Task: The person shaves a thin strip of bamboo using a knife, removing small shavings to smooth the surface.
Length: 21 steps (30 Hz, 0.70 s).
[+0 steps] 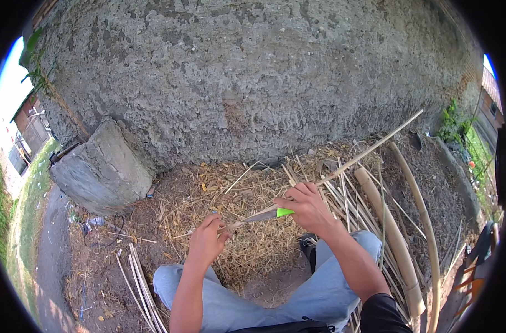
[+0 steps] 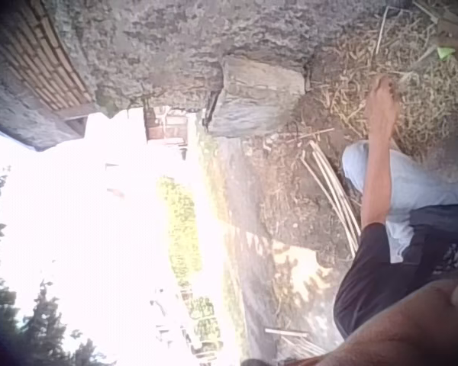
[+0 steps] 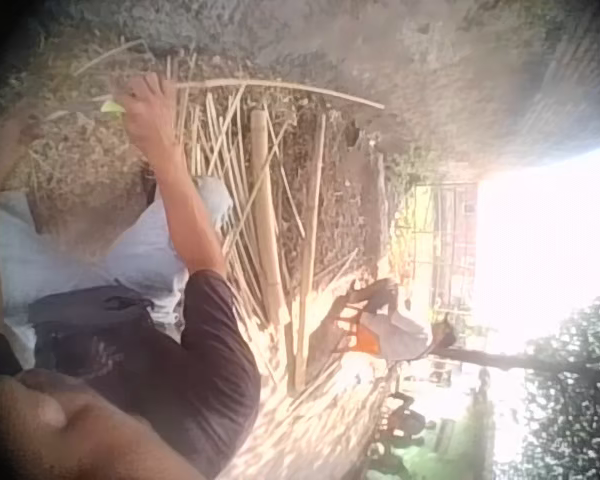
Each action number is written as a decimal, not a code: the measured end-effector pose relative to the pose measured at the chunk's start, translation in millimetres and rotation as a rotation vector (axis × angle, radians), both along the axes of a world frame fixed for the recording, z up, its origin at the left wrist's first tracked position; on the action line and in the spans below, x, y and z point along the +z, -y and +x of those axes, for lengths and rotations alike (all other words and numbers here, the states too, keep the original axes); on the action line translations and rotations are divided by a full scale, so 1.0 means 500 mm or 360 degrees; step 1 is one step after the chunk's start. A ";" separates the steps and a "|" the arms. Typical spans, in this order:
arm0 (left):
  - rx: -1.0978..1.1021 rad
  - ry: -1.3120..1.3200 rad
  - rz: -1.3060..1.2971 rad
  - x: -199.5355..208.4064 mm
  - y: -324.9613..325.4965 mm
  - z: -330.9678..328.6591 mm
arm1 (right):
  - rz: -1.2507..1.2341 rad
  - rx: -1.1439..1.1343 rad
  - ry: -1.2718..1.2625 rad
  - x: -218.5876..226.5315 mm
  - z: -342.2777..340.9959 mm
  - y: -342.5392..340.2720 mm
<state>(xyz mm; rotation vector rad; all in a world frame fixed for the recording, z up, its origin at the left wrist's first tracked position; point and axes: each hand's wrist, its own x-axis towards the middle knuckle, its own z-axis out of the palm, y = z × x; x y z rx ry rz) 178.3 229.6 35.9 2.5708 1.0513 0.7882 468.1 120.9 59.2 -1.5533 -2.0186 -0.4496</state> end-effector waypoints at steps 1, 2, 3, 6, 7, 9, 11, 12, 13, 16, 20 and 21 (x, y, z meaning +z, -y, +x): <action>-0.0008 0.0000 0.0001 0.003 0.005 0.009 | 0.0058 0.0058 -0.0042 0.001 -0.009 -0.004; -0.0008 0.0116 -0.0014 0.008 0.014 0.022 | 0.0116 0.0117 -0.0084 0.001 -0.013 -0.005; -0.0008 0.0232 -0.0029 0.011 0.018 0.030 | 0.0114 0.0118 -0.0090 -0.005 -0.014 -0.005; -0.0109 0.0153 0.0038 0.007 0.014 0.018 | 0.0171 0.0125 -0.0094 -0.010 -0.017 -0.009; -0.0113 0.0153 0.0038 0.013 0.018 0.020 | 0.0171 0.0121 -0.0093 -0.011 -0.016 -0.009; -0.0055 0.0218 -0.0180 0.031 0.028 0.022 | 0.0209 0.0140 -0.0109 -0.011 -0.013 -0.009; -0.0038 0.0275 -0.0244 0.031 0.024 0.020 | 0.0220 0.0142 -0.0119 -0.008 -0.015 -0.008; -0.0021 0.0333 -0.0309 0.029 0.022 0.019 | 0.0228 0.0145 -0.0127 -0.007 -0.016 -0.006; -0.0020 0.0332 -0.0310 0.028 0.022 0.019 | 0.0228 0.0145 -0.0129 -0.007 -0.016 -0.005; 0.0004 0.0448 -0.0170 0.020 0.019 0.021 | 0.0224 0.0138 -0.0073 -0.005 -0.017 -0.004; 0.0138 0.0621 -0.0311 0.007 0.016 0.024 | 0.0497 0.0000 -0.0073 0.025 -0.026 0.003; 0.0197 0.0660 -0.0327 0.005 0.015 0.022 | 0.0668 -0.0075 -0.0164 0.033 -0.025 0.002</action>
